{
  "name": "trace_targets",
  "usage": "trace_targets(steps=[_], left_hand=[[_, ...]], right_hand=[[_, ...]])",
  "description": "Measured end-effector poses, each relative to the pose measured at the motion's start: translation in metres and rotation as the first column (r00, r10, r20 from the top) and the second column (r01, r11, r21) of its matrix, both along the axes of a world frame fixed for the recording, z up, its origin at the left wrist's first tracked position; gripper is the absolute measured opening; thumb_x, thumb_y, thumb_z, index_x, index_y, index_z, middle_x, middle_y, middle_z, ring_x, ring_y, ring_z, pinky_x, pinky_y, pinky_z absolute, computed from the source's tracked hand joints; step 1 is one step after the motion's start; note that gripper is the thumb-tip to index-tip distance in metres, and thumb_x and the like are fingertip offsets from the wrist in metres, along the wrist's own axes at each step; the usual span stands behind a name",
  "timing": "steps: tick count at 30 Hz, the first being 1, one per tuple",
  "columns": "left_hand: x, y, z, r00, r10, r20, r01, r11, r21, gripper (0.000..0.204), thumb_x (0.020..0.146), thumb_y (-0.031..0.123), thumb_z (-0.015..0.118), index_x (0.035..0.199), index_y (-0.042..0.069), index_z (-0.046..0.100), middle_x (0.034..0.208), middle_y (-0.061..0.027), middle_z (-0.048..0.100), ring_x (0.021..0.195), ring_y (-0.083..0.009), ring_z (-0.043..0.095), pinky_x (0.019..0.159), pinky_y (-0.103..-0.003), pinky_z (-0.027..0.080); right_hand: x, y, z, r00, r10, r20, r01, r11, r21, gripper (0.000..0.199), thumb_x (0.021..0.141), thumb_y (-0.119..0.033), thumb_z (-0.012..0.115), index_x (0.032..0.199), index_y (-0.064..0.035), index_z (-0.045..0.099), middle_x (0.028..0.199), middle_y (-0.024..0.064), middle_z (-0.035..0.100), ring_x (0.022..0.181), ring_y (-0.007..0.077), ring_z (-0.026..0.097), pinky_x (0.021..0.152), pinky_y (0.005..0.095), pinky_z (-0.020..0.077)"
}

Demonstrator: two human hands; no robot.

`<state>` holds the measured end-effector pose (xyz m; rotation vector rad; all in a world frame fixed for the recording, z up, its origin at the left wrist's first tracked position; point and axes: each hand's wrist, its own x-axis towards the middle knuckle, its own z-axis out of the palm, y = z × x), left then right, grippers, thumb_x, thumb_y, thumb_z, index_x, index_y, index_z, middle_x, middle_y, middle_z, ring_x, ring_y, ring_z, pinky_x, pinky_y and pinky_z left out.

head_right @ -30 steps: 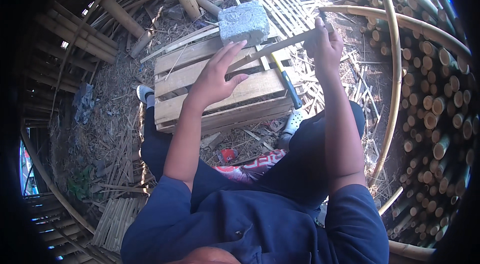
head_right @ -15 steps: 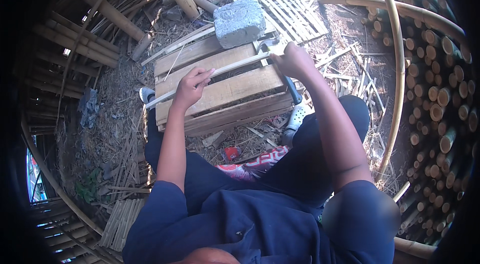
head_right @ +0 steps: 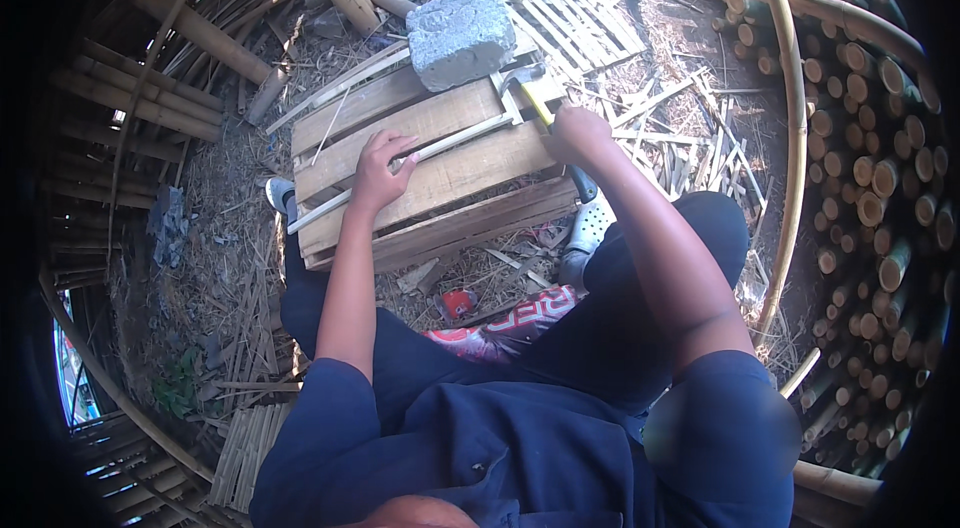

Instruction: The person assembles a wooden box by hammering small wooden strips onto a larger wooden pallet frame, using a hammer to drive in nails and handling the wooden strips one at a time.

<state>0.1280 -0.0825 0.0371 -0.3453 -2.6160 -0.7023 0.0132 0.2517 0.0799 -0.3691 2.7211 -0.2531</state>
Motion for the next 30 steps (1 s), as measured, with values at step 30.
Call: trace_targets(steps=[30], left_hand=[[-0.092,0.06,-0.049,0.971,0.197,-0.132,-0.19,0.98,0.063,0.039,0.097,0.034,0.064,0.125,0.006,0.061,0.12,-0.012,0.06,0.121,-0.0334,0.051,0.108,-0.048,0.038]], right_hand=[[0.021,0.013,0.026,0.984,-0.176,0.017,0.17,0.92,-0.353,0.061,0.105,-0.042,0.05,0.08,0.0104,0.069,0.074,0.0323,0.066,0.077,0.0471,0.07,0.077,0.0532,0.0541]])
